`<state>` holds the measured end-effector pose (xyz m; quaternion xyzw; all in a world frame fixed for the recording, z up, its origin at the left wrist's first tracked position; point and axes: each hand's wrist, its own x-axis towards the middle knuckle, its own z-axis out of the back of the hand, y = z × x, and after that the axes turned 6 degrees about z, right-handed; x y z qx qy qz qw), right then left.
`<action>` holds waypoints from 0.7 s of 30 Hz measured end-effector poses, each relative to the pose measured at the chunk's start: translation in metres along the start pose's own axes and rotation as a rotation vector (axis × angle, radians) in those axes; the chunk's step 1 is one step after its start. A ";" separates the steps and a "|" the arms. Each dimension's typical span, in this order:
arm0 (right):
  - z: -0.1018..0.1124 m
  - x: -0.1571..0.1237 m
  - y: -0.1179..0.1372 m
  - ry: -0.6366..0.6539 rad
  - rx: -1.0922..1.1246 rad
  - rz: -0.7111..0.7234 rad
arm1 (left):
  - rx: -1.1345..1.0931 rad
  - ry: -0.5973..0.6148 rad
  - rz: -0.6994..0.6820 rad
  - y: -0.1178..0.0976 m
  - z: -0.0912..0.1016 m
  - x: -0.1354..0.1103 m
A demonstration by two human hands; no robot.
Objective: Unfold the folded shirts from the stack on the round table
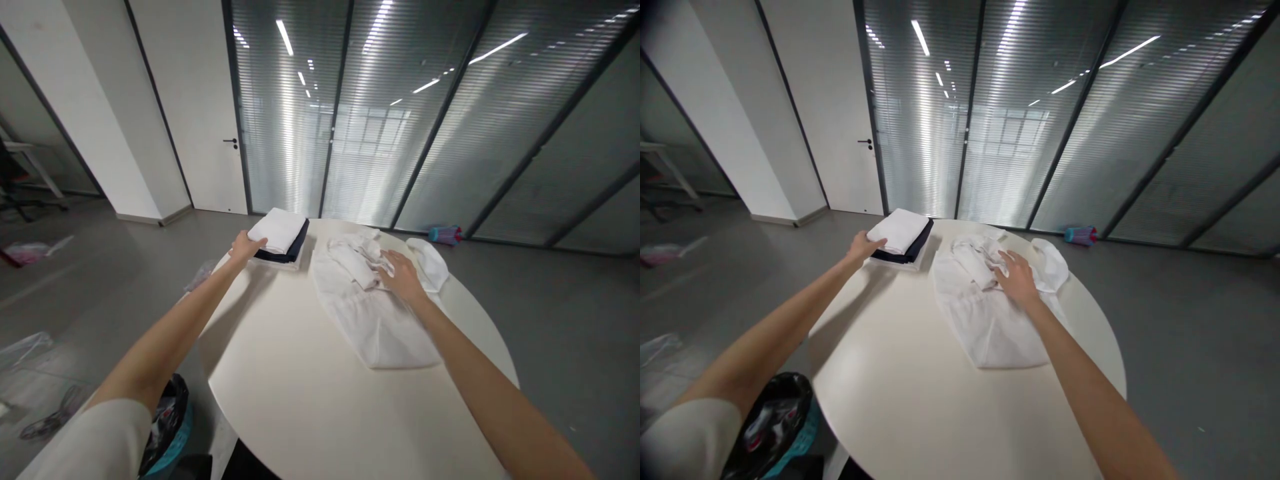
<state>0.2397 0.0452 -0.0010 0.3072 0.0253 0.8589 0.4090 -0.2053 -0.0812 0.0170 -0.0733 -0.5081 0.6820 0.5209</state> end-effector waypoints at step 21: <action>0.019 -0.038 0.044 0.096 0.923 -0.491 | -0.020 0.402 -0.585 -0.151 -0.140 -0.144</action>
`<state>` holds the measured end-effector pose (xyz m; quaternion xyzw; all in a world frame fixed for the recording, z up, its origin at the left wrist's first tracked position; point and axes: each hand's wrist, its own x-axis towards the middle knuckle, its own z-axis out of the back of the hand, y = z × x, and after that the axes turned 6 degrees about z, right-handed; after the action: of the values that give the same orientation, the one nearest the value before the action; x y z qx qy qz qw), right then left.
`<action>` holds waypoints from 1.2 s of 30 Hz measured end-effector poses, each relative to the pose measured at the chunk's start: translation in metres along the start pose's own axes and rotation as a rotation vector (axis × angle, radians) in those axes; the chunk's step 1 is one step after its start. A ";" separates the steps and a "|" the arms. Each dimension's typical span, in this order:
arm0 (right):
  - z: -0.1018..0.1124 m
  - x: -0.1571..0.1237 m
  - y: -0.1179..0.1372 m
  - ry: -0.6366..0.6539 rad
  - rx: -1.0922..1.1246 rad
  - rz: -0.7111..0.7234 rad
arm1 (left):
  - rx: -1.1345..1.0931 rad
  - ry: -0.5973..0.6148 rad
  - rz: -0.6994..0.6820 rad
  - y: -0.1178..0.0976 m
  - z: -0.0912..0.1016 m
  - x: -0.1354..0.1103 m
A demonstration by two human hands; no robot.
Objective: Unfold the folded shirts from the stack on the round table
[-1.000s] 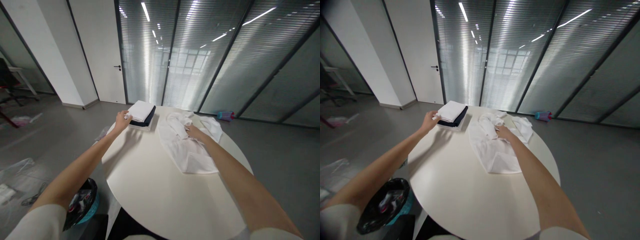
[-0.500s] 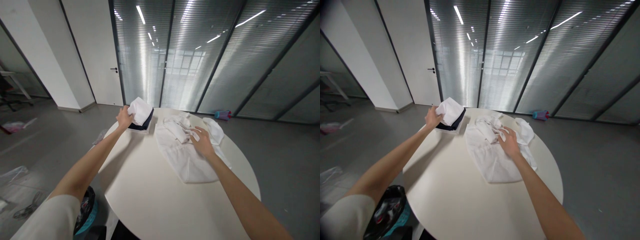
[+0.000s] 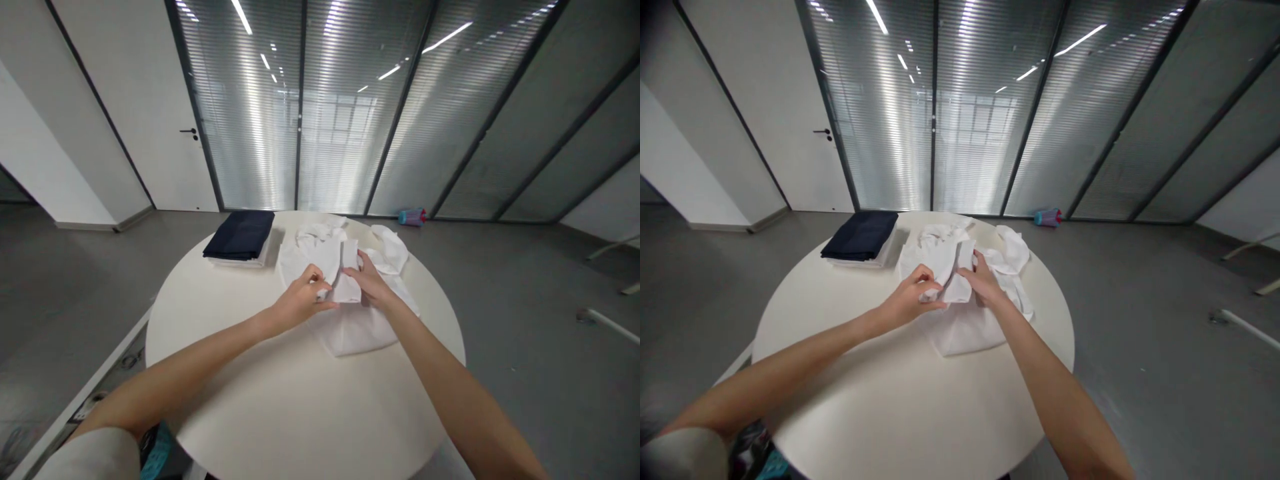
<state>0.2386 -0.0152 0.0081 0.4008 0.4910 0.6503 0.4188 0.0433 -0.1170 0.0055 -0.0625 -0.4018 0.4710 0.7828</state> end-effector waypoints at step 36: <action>0.115 0.018 -0.004 -0.348 -0.722 0.178 | -0.117 -0.165 0.471 0.082 0.064 -0.045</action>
<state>0.3402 0.0369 0.0285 0.3733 0.1163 0.7370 0.5514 -0.0675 -0.1254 -0.0166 -0.1611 -0.4654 0.6198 0.6110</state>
